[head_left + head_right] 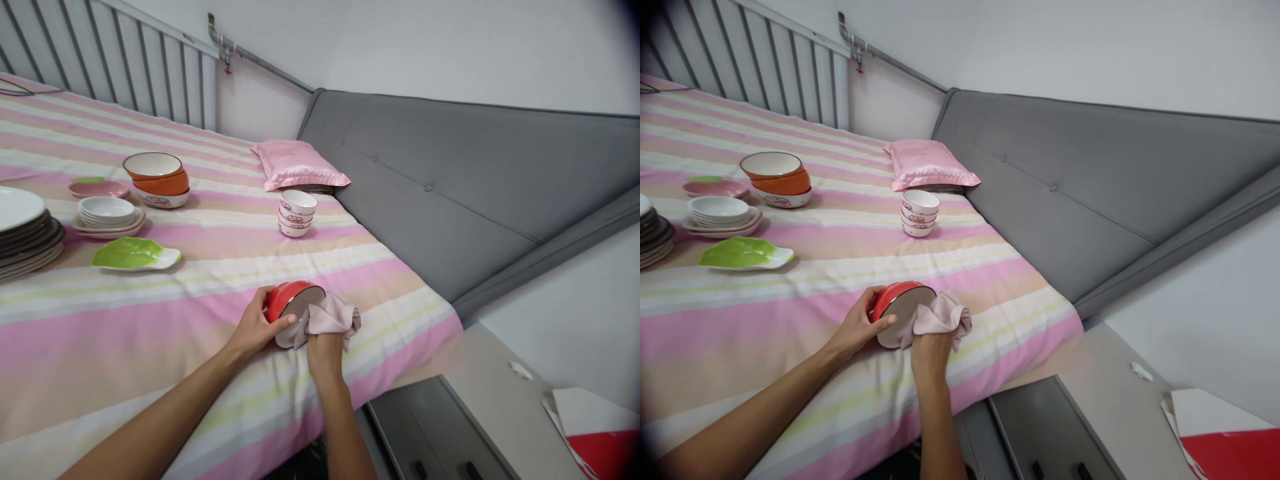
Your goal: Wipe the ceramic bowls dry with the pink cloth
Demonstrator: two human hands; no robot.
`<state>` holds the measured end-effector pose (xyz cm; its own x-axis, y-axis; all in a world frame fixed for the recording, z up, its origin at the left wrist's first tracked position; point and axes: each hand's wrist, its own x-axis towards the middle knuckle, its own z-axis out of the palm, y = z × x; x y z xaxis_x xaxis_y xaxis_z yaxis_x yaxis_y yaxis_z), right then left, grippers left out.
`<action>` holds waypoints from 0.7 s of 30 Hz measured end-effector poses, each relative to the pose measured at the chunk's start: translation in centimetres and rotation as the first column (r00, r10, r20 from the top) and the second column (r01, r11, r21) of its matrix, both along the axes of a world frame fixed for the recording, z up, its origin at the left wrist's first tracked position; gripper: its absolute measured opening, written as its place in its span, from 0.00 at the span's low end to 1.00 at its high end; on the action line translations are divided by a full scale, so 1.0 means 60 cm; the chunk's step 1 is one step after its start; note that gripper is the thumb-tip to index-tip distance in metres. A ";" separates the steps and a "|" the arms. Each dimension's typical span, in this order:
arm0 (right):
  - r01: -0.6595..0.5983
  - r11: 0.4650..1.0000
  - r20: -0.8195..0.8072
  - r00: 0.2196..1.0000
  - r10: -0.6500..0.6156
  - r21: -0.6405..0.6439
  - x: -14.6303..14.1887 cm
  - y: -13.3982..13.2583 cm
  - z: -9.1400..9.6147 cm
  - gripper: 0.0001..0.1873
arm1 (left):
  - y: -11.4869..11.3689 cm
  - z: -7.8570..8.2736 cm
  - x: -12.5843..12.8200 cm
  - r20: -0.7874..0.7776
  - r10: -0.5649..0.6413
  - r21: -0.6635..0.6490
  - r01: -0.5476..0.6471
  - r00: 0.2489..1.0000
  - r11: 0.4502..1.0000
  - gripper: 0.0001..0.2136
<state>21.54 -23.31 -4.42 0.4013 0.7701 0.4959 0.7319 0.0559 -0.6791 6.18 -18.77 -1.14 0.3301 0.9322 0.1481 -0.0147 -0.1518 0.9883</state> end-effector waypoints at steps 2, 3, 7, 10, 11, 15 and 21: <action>0.052 0.999 -0.012 0.999 -0.052 -0.014 -0.001 -0.001 -0.002 0.21 | -0.002 0.004 0.000 0.021 0.004 -0.005 -0.004 1.000 1.000 0.29; 0.078 0.997 -0.017 0.997 -0.078 -0.021 -0.001 -0.001 -0.002 0.22 | -0.003 0.006 0.000 0.038 0.007 -0.009 -0.007 0.999 1.000 0.29; 0.133 0.991 -0.048 0.990 -0.135 -0.031 0.001 -0.003 0.000 0.19 | -0.006 0.011 0.002 0.132 0.019 -0.051 -0.013 0.991 0.999 0.29; 0.101 0.995 -0.128 0.986 -0.102 -0.017 0.003 -0.002 -0.002 0.19 | -0.006 0.008 0.002 0.221 0.044 -0.083 -0.026 0.974 0.996 0.30; 0.074 0.997 -0.173 0.982 -0.075 -0.015 0.001 -0.002 -0.003 0.20 | -0.005 0.005 0.002 0.251 0.053 -0.091 -0.031 0.967 0.995 0.29; -0.010 0.999 -0.490 0.871 -0.014 -0.047 -0.022 -0.004 0.001 0.25 | 0.001 -0.006 0.002 0.377 0.101 -0.129 -0.056 0.920 0.990 0.27; -0.241 0.968 -0.959 0.283 0.008 -0.063 -0.079 -0.012 0.036 0.34 | 0.003 -0.004 0.005 0.511 0.188 -0.182 -0.108 0.839 0.977 0.27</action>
<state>16.81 -24.06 -2.28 0.3881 0.8726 -0.2966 -0.4364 -0.1095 -0.8931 6.49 -18.58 -1.41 0.0968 0.9877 0.1231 -0.5234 -0.0546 0.8503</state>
